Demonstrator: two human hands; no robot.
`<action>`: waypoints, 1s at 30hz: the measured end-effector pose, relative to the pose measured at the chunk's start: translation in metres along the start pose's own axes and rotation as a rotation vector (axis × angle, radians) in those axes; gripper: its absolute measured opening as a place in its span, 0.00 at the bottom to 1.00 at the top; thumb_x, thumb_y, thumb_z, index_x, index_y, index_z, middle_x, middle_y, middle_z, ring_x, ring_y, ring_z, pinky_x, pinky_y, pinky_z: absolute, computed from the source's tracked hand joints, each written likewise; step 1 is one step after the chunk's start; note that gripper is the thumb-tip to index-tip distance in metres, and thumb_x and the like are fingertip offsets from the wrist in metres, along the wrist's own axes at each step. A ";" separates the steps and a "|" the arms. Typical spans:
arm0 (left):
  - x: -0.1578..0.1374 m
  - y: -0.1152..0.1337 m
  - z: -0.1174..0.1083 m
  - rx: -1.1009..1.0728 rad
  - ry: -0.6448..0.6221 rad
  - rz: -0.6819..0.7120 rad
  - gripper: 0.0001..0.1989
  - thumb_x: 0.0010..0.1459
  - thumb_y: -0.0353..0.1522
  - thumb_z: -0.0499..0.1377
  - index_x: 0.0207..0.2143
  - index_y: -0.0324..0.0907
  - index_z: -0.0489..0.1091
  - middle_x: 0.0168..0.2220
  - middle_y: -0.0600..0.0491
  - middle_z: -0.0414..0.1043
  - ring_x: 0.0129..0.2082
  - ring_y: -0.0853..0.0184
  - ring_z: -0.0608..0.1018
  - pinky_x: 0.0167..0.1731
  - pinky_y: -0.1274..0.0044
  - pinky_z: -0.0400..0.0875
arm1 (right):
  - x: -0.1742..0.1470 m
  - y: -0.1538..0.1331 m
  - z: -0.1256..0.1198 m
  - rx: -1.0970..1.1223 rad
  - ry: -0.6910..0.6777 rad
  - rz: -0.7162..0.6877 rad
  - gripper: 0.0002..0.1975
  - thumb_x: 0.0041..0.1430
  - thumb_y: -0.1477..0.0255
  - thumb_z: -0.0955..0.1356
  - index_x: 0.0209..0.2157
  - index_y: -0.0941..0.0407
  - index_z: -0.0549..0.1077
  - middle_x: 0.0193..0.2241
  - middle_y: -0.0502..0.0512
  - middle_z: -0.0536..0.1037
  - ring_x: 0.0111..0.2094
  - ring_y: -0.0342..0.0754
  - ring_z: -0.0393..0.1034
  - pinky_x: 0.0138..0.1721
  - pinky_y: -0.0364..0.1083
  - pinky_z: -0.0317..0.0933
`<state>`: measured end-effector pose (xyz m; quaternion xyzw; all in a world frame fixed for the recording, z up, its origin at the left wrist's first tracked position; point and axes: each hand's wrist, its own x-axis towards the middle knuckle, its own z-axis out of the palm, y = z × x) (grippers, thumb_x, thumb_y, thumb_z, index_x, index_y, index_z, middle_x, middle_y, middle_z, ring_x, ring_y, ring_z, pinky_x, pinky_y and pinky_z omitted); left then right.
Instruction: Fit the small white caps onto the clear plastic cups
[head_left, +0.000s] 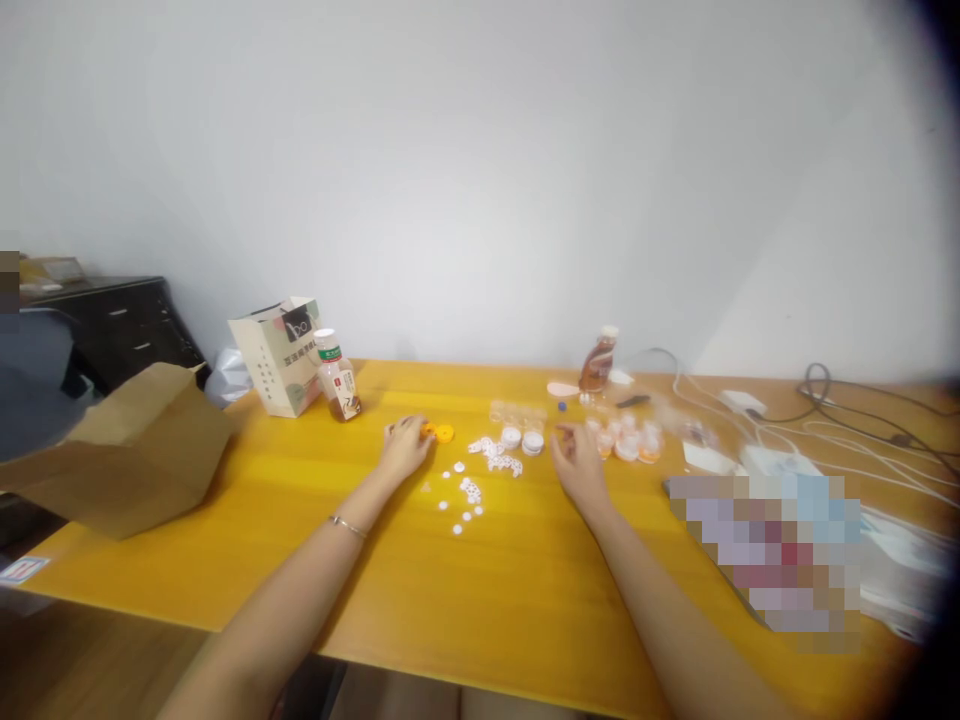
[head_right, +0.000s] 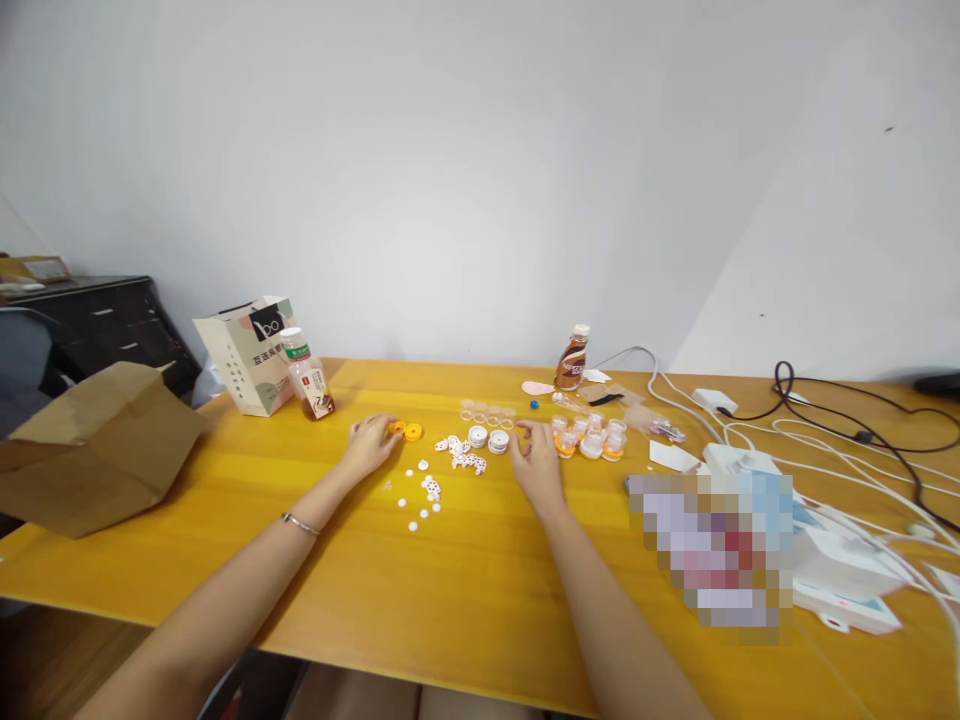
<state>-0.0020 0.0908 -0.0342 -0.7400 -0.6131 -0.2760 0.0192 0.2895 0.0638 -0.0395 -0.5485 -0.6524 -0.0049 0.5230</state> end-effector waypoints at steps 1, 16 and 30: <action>0.001 -0.001 0.002 0.007 -0.022 0.002 0.11 0.53 0.34 0.53 0.40 0.43 0.65 0.42 0.47 0.69 0.46 0.59 0.66 0.44 0.68 0.53 | 0.000 -0.001 0.001 -0.001 -0.004 -0.004 0.11 0.53 0.67 0.60 0.38 0.57 0.65 0.29 0.53 0.63 0.25 0.44 0.58 0.30 0.46 0.58; -0.008 0.011 -0.006 -0.109 0.029 0.270 0.07 0.55 0.35 0.52 0.32 0.44 0.68 0.40 0.52 0.71 0.43 0.65 0.67 0.44 0.70 0.47 | -0.002 0.003 0.004 0.006 -0.028 -0.021 0.12 0.53 0.67 0.61 0.38 0.58 0.65 0.28 0.53 0.64 0.26 0.45 0.59 0.31 0.46 0.57; -0.018 0.025 -0.011 -0.169 -0.172 0.522 0.08 0.52 0.39 0.56 0.30 0.46 0.71 0.40 0.54 0.71 0.43 0.65 0.66 0.41 0.72 0.48 | -0.003 0.007 0.005 0.017 -0.038 -0.032 0.12 0.54 0.67 0.61 0.38 0.57 0.65 0.28 0.52 0.64 0.25 0.44 0.59 0.30 0.46 0.57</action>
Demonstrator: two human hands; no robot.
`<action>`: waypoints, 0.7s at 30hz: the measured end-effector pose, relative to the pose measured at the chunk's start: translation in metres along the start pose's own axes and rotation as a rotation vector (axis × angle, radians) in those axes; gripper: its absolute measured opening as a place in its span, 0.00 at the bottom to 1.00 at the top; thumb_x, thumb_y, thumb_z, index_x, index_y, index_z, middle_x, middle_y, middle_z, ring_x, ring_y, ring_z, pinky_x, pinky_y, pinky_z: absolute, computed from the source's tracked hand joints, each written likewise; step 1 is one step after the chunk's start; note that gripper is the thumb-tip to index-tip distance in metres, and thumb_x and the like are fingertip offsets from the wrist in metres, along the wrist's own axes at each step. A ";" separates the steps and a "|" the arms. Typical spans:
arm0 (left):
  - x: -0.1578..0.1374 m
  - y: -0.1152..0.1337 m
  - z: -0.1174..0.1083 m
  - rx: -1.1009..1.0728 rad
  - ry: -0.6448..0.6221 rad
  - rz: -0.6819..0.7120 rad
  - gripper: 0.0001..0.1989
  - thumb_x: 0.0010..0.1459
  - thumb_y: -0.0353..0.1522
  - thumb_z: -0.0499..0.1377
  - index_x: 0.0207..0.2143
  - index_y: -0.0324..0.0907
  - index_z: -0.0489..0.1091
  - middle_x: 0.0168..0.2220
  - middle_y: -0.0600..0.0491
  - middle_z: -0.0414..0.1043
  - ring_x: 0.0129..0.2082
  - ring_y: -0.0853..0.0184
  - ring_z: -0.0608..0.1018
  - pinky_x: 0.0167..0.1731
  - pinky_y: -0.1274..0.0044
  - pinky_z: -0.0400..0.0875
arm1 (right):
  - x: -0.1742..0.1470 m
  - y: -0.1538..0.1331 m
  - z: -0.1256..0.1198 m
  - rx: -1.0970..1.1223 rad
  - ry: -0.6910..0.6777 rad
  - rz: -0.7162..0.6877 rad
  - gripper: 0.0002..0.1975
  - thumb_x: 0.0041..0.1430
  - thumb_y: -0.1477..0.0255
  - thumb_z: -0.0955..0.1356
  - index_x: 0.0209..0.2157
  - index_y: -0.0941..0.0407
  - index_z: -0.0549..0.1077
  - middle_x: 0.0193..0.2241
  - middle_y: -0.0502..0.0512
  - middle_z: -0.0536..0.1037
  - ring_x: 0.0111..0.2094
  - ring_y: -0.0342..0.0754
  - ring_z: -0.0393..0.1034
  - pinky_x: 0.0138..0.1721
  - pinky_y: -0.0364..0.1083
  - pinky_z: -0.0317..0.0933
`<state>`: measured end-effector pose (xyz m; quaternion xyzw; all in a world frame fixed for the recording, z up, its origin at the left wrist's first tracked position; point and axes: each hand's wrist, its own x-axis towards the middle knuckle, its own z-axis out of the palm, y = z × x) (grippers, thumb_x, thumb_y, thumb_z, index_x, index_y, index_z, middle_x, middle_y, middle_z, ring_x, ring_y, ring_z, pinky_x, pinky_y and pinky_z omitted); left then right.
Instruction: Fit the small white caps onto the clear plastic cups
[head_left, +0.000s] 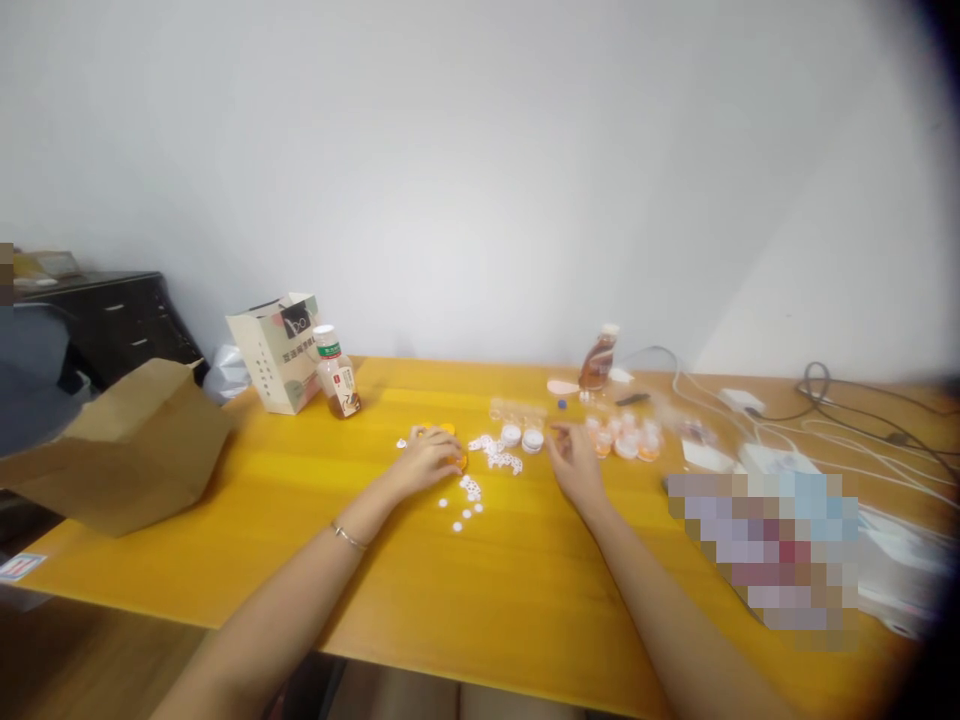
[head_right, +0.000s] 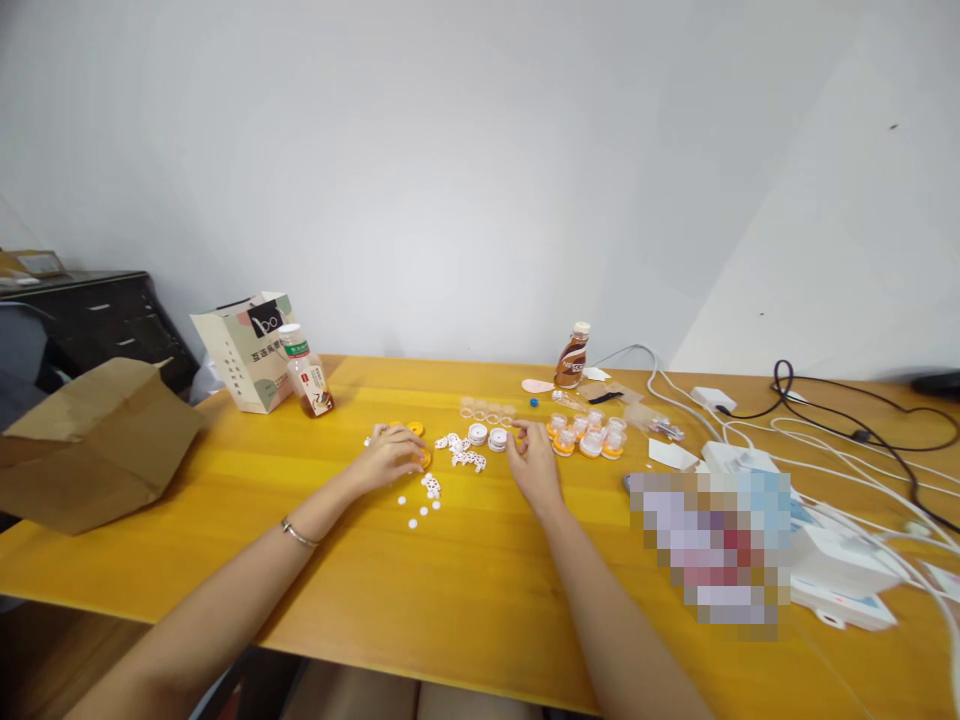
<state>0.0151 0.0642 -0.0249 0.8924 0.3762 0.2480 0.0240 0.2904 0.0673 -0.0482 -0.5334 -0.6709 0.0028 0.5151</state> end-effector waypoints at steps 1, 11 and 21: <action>0.000 0.001 -0.002 -0.009 0.004 -0.013 0.08 0.52 0.39 0.56 0.31 0.46 0.71 0.40 0.54 0.71 0.43 0.65 0.66 0.42 0.72 0.48 | 0.000 0.000 0.000 0.000 -0.001 -0.002 0.12 0.54 0.67 0.61 0.38 0.57 0.65 0.28 0.52 0.64 0.25 0.44 0.59 0.31 0.46 0.57; -0.010 -0.013 -0.031 -0.194 -0.189 -0.223 0.08 0.50 0.33 0.54 0.29 0.42 0.72 0.31 0.53 0.73 0.34 0.67 0.71 0.37 0.77 0.60 | 0.000 -0.010 -0.002 0.027 -0.039 0.019 0.12 0.53 0.66 0.61 0.37 0.57 0.65 0.27 0.52 0.65 0.25 0.45 0.61 0.30 0.46 0.58; -0.016 -0.027 -0.032 -0.363 -0.410 -0.260 0.06 0.44 0.29 0.55 0.25 0.38 0.71 0.26 0.54 0.73 0.26 0.71 0.72 0.28 0.82 0.63 | -0.025 -0.062 0.022 0.203 -0.390 -0.091 0.08 0.54 0.68 0.60 0.29 0.55 0.67 0.24 0.51 0.70 0.26 0.45 0.65 0.29 0.44 0.60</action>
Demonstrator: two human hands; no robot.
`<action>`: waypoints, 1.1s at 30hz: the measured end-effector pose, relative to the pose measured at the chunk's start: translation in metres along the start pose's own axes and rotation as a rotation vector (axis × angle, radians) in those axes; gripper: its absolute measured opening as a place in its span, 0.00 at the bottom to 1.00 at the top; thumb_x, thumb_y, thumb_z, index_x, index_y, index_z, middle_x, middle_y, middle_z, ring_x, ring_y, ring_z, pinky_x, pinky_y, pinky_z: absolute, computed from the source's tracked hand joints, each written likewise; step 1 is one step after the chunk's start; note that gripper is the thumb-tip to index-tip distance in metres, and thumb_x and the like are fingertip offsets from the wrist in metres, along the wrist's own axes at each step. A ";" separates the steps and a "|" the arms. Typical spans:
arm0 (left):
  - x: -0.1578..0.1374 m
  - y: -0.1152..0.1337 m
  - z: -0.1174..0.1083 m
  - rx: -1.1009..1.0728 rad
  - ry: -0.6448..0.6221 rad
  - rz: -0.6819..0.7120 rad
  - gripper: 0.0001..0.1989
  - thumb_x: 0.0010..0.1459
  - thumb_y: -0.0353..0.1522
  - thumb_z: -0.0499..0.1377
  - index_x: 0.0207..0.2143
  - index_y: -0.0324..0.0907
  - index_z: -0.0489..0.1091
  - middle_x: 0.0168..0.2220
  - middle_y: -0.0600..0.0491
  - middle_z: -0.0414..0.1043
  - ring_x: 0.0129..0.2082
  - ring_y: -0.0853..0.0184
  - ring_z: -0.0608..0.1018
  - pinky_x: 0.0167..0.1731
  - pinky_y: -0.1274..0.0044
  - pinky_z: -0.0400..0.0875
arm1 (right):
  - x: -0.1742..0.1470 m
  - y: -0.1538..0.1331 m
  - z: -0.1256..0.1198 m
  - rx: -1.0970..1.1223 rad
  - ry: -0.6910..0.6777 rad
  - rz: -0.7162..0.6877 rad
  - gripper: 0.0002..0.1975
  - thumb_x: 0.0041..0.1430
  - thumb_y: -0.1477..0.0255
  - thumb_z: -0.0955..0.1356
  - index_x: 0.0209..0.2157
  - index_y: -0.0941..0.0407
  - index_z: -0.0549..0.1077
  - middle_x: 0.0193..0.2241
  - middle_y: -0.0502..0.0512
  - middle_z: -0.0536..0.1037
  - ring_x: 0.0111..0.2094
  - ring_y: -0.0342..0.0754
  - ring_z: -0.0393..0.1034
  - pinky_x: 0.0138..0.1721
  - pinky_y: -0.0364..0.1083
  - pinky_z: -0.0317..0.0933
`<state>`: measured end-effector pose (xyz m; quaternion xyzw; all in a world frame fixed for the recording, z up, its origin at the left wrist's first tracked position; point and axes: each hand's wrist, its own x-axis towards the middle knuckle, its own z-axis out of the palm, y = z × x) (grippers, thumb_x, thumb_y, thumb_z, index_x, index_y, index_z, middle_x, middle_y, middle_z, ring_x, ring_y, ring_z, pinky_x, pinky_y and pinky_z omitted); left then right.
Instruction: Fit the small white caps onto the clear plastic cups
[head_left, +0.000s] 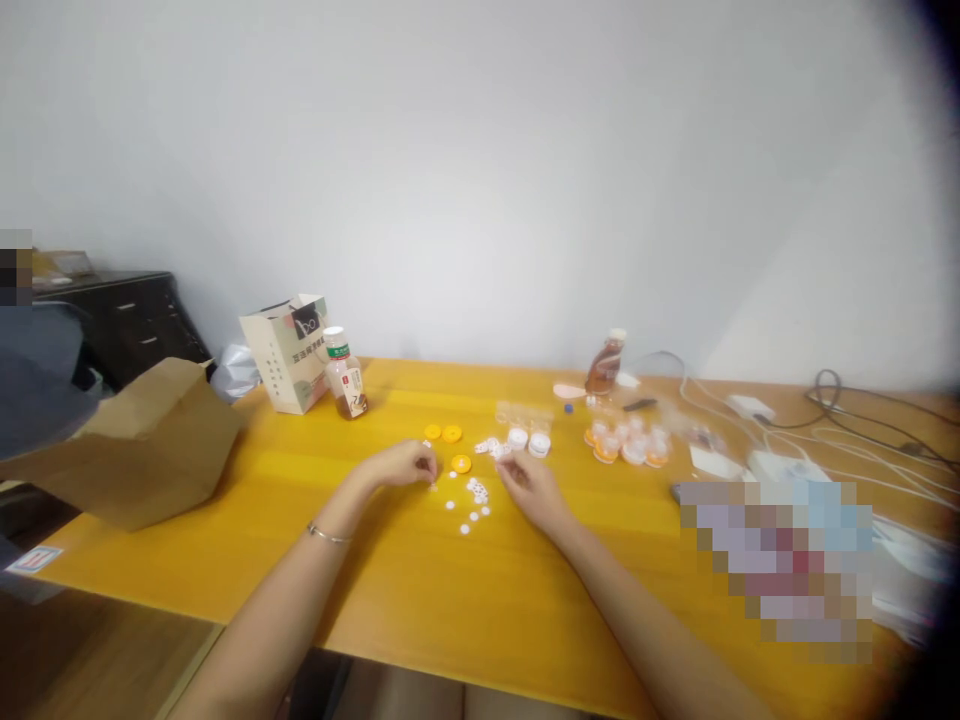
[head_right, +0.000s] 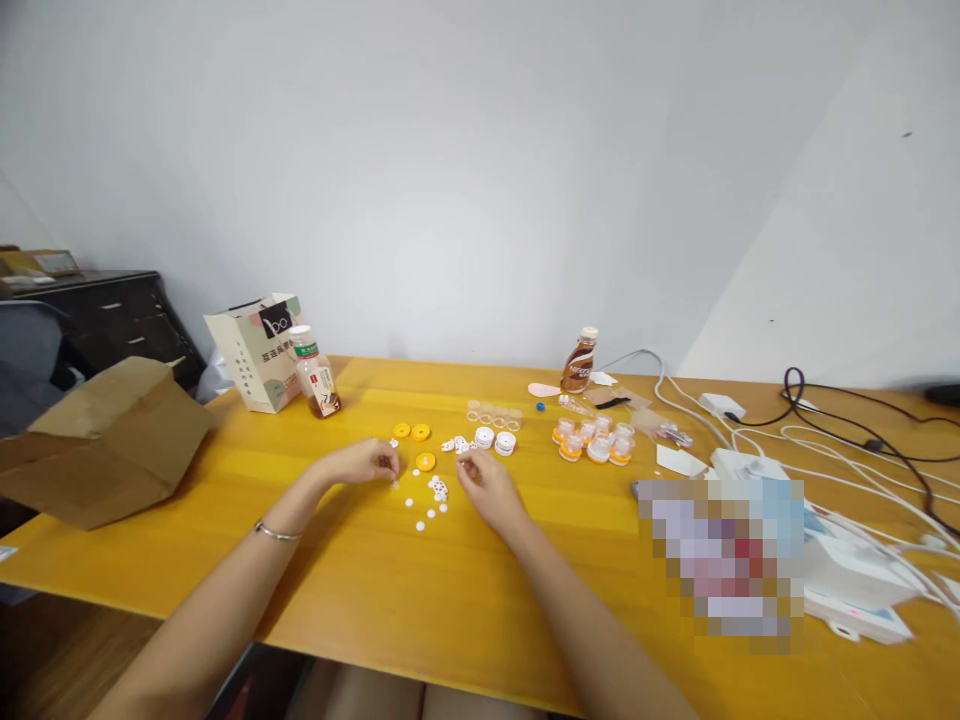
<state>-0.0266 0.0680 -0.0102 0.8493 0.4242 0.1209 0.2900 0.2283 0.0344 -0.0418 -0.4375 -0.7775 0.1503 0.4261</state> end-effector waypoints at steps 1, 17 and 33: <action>0.001 0.000 0.000 0.002 -0.004 0.000 0.06 0.44 0.29 0.55 0.25 0.38 0.71 0.25 0.54 0.73 0.25 0.71 0.72 0.27 0.82 0.63 | 0.000 -0.003 0.005 -0.006 -0.031 -0.017 0.07 0.54 0.69 0.60 0.28 0.55 0.67 0.24 0.51 0.70 0.26 0.45 0.65 0.29 0.44 0.60; 0.003 0.001 0.004 0.017 -0.026 -0.006 0.09 0.44 0.28 0.52 0.25 0.36 0.72 0.23 0.55 0.71 0.23 0.73 0.70 0.24 0.84 0.61 | 0.018 -0.006 0.039 -0.018 0.100 -0.008 0.06 0.51 0.72 0.62 0.33 0.55 0.67 0.32 0.55 0.73 0.35 0.49 0.67 0.36 0.49 0.61; 0.036 0.004 0.039 -0.041 0.444 -0.012 0.07 0.51 0.30 0.51 0.28 0.38 0.67 0.28 0.52 0.70 0.30 0.68 0.70 0.34 0.77 0.64 | 0.012 -0.005 0.032 -0.168 -0.189 -0.293 0.17 0.49 0.78 0.62 0.41 0.51 0.71 0.43 0.54 0.73 0.46 0.52 0.64 0.46 0.54 0.57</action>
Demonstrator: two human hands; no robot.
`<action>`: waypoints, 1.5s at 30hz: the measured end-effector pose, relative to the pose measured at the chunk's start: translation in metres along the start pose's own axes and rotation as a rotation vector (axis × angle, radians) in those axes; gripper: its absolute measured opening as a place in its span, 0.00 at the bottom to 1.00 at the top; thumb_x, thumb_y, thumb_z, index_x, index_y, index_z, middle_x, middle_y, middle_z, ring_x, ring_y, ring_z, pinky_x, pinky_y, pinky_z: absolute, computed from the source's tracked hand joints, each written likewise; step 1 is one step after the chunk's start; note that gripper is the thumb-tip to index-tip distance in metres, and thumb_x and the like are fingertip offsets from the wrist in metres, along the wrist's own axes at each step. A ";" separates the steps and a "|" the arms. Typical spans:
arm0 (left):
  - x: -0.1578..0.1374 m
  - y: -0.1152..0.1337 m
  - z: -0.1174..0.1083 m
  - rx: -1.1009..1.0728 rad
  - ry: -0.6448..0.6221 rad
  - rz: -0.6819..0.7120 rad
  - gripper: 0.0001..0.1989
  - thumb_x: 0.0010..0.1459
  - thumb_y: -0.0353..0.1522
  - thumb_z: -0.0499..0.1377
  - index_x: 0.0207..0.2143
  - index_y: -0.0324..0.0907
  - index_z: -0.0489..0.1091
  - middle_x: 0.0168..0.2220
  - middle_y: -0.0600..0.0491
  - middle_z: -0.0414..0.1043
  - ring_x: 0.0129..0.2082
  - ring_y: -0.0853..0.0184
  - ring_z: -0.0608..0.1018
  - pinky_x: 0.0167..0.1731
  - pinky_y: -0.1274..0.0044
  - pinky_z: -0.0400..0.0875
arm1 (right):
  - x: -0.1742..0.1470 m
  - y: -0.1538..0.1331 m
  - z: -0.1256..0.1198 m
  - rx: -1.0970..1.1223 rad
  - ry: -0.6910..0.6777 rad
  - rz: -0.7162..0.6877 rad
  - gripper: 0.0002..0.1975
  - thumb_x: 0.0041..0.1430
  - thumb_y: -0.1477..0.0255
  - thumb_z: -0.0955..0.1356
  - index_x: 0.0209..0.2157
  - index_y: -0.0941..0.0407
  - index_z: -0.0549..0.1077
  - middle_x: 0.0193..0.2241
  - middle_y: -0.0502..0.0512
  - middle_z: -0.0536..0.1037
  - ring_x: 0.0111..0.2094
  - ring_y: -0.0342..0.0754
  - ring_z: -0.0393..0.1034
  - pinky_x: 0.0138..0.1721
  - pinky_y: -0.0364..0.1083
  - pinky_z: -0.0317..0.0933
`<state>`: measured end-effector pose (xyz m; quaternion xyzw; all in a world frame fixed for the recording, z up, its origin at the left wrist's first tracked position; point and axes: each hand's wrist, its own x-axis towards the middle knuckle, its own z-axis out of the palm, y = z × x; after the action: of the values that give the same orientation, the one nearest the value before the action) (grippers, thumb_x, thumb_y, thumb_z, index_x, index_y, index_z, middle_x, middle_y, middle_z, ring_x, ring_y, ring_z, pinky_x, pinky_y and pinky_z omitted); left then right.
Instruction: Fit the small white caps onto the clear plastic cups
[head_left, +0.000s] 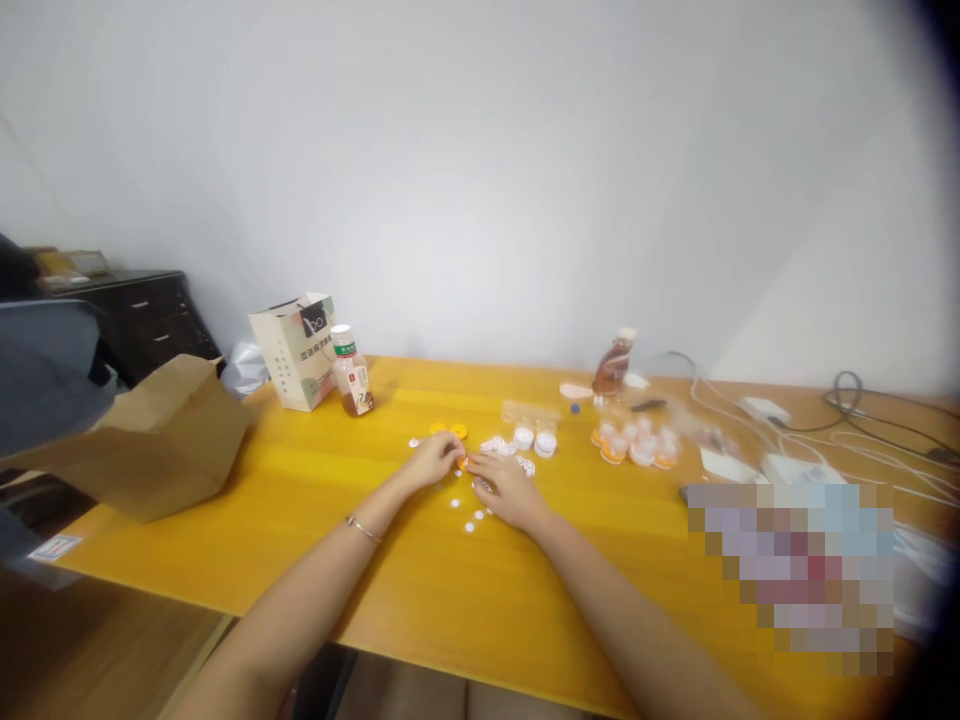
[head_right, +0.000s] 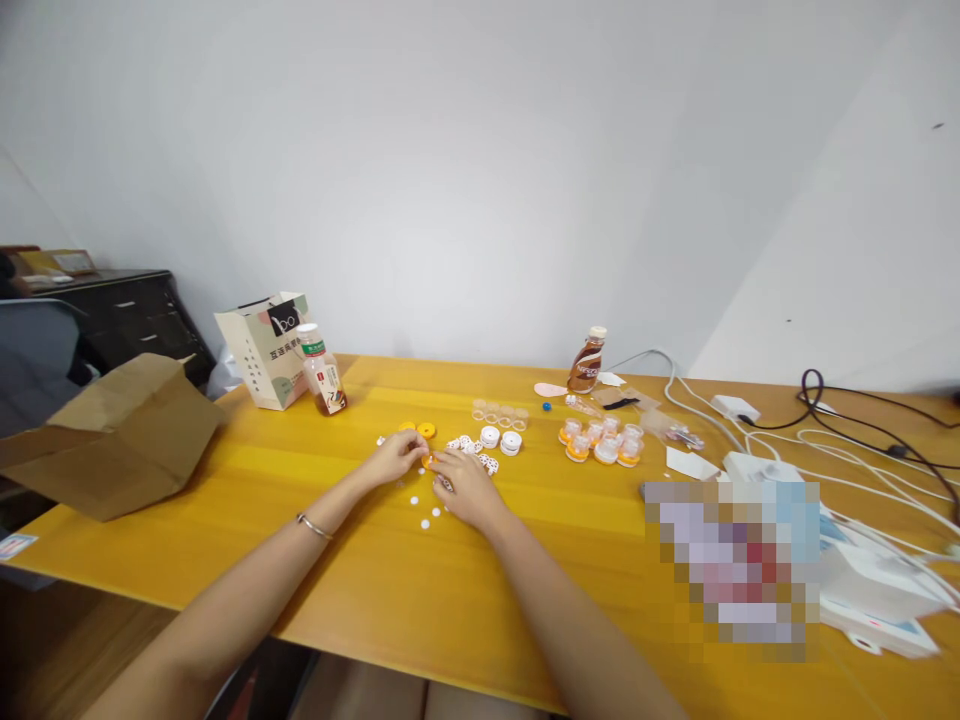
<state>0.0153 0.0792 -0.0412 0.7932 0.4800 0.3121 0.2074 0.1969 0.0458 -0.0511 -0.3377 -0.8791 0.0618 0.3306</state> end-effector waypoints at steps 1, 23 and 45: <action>0.000 0.000 0.001 -0.001 -0.002 -0.001 0.07 0.51 0.30 0.51 0.28 0.38 0.67 0.28 0.52 0.70 0.30 0.68 0.71 0.34 0.77 0.64 | 0.000 -0.001 -0.001 -0.002 -0.007 -0.008 0.17 0.49 0.78 0.62 0.41 0.51 0.71 0.44 0.54 0.73 0.46 0.52 0.64 0.46 0.54 0.58; 0.000 0.001 0.009 -0.043 0.011 0.011 0.06 0.50 0.31 0.53 0.27 0.37 0.66 0.26 0.54 0.69 0.27 0.72 0.69 0.28 0.81 0.63 | 0.003 -0.007 -0.006 -0.002 -0.046 -0.033 0.16 0.50 0.79 0.61 0.40 0.53 0.71 0.42 0.55 0.73 0.44 0.50 0.64 0.46 0.53 0.57; -0.002 0.006 0.002 0.210 0.015 0.183 0.08 0.54 0.33 0.52 0.30 0.41 0.69 0.32 0.52 0.70 0.35 0.67 0.70 0.38 0.76 0.60 | 0.002 -0.002 -0.004 0.052 -0.086 0.013 0.16 0.53 0.76 0.60 0.43 0.55 0.69 0.46 0.57 0.71 0.47 0.50 0.63 0.49 0.52 0.55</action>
<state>0.0203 0.0740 -0.0396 0.8486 0.4373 0.2837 0.0904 0.1973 0.0453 -0.0464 -0.3319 -0.8884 0.1010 0.3007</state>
